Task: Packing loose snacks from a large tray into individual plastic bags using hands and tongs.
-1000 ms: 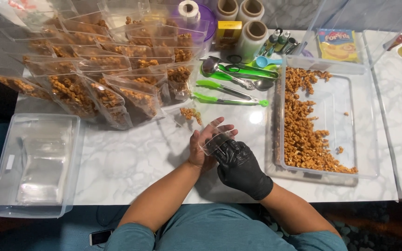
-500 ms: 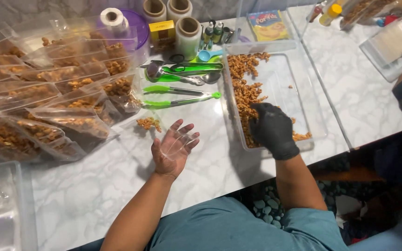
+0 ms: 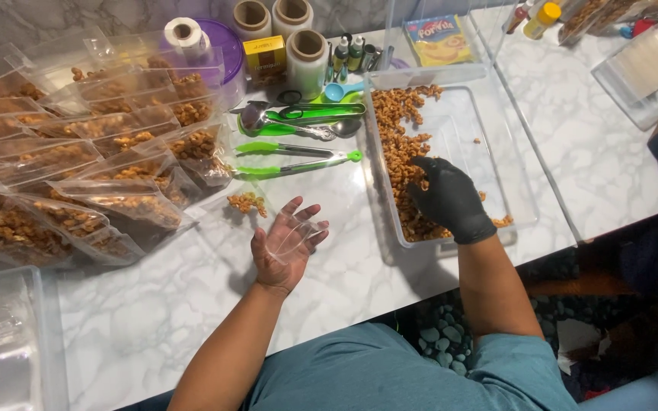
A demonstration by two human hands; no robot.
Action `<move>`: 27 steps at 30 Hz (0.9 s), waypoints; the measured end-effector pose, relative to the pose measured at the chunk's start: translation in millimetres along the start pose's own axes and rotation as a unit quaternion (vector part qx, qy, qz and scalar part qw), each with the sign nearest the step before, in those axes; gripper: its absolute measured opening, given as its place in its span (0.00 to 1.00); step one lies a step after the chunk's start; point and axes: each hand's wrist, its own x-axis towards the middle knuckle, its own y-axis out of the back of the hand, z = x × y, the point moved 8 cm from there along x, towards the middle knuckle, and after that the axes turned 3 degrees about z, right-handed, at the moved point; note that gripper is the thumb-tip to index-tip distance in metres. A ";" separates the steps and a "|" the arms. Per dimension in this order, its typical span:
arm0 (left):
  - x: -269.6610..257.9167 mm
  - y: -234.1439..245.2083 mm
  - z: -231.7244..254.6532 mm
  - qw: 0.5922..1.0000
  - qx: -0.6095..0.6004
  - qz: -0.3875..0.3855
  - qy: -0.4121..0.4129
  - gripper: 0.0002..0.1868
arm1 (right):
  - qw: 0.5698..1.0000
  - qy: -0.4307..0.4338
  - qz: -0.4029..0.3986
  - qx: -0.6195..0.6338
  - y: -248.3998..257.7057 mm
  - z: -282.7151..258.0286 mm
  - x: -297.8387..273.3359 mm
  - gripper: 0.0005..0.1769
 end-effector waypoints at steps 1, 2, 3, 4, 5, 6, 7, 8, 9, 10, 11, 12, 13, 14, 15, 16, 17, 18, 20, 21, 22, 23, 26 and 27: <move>-0.3 -0.9 0.2 1.000 0.001 -0.001 0.000 0.53 | 1.000 0.000 0.001 0.001 -1.6 -2.1 5.3 0.31; -0.7 -1.4 -0.1 1.000 0.010 0.003 0.002 0.53 | 0.999 0.028 -0.023 -0.008 -6.8 -8.3 10.1 0.37; -1.0 -1.9 -0.4 1.000 0.018 0.008 0.004 0.54 | 0.997 0.055 -0.047 -0.017 -12.0 -14.5 14.6 0.42; -1.1 -3.0 0.0 1.000 0.019 0.007 0.003 0.54 | 0.997 0.056 -0.046 -0.016 -17.9 -14.7 20.4 0.42; -1.2 -3.6 0.1 1.000 0.027 0.008 0.004 0.55 | 0.996 0.083 -0.040 -0.020 -23.3 -19.1 25.7 0.38; -1.8 -4.1 0.3 0.999 0.035 0.010 0.005 0.55 | 0.993 0.109 -0.035 -0.025 -28.9 -23.6 30.6 0.35; -2.2 -4.1 0.4 0.999 0.036 0.010 0.005 0.55 | 0.993 0.110 -0.035 -0.024 -31.4 -20.8 31.2 0.35; -2.1 -3.9 0.5 0.999 0.036 0.011 0.004 0.55 | 0.993 0.114 -0.009 -0.030 -29.9 -18.9 32.6 0.29; -2.0 -3.4 0.7 0.999 0.037 0.011 0.003 0.55 | 0.992 0.119 0.016 -0.035 -28.6 -17.0 33.9 0.23; -2.1 -3.7 1.1 0.999 0.037 0.012 0.003 0.55 | 0.992 0.119 0.016 -0.034 -29.0 -13.7 33.4 0.23; -2.0 -3.8 1.6 0.999 0.041 0.013 0.003 0.55 | 0.990 0.129 0.021 -0.042 -29.0 -11.9 32.8 0.20; -1.7 -4.0 1.6 0.999 0.044 0.013 0.003 0.55 | 0.989 0.139 0.026 -0.051 -28.4 -9.8 32.1 0.17; -1.5 -3.8 1.9 0.999 0.043 0.014 0.003 0.55 | 0.989 0.139 0.026 -0.051 -28.8 -6.4 32.1 0.17; -1.7 -3.7 2.2 0.999 0.042 0.014 0.001 0.55 | 0.988 0.129 0.030 -0.080 -28.9 -1.3 32.6 0.21; -1.8 -3.5 2.4 0.999 0.040 0.015 0.000 0.55 | 0.986 0.119 0.035 -0.109 -28.9 4.1 33.0 0.26; -1.3 -3.3 1.8 0.999 0.040 0.016 0.000 0.55 | 0.986 0.119 0.033 -0.109 -31.1 5.5 32.7 0.26; -0.8 -3.6 1.2 0.999 0.037 0.015 -0.001 0.55 | 0.987 0.116 0.020 -0.112 -35.0 7.9 32.4 0.29; -0.2 -4.0 0.8 0.999 0.035 0.014 0.000 0.55 | 0.987 0.113 0.007 -0.114 -39.1 10.6 31.3 0.31; -1.5 -5.3 0.6 0.999 0.037 0.014 0.001 0.55 | 0.986 0.119 0.001 -0.114 -38.5 6.4 29.5 0.31; -1.7 -6.3 1.0 0.999 0.038 0.015 0.000 0.55 | 0.985 0.128 -0.004 -0.116 -38.0 3.2 29.1 0.31; -2.1 -5.9 1.4 0.999 0.039 0.014 -0.001 0.55 | 0.985 0.128 -0.003 -0.116 -35.3 2.0 29.7 0.31; -2.5 -5.5 1.8 0.999 0.039 0.015 -0.002 0.55 | 0.986 0.137 -0.005 -0.090 -32.5 -0.7 29.8 0.29; -2.3 -5.4 3.3 0.999 0.039 0.015 -0.005 0.55 | 0.989 0.139 0.008 -0.054 -31.8 3.3 31.6 0.22; -2.2 -5.0 4.0 0.999 0.038 0.016 -0.007 0.55 | 0.990 0.134 0.020 -0.043 -32.2 6.7 32.7 0.18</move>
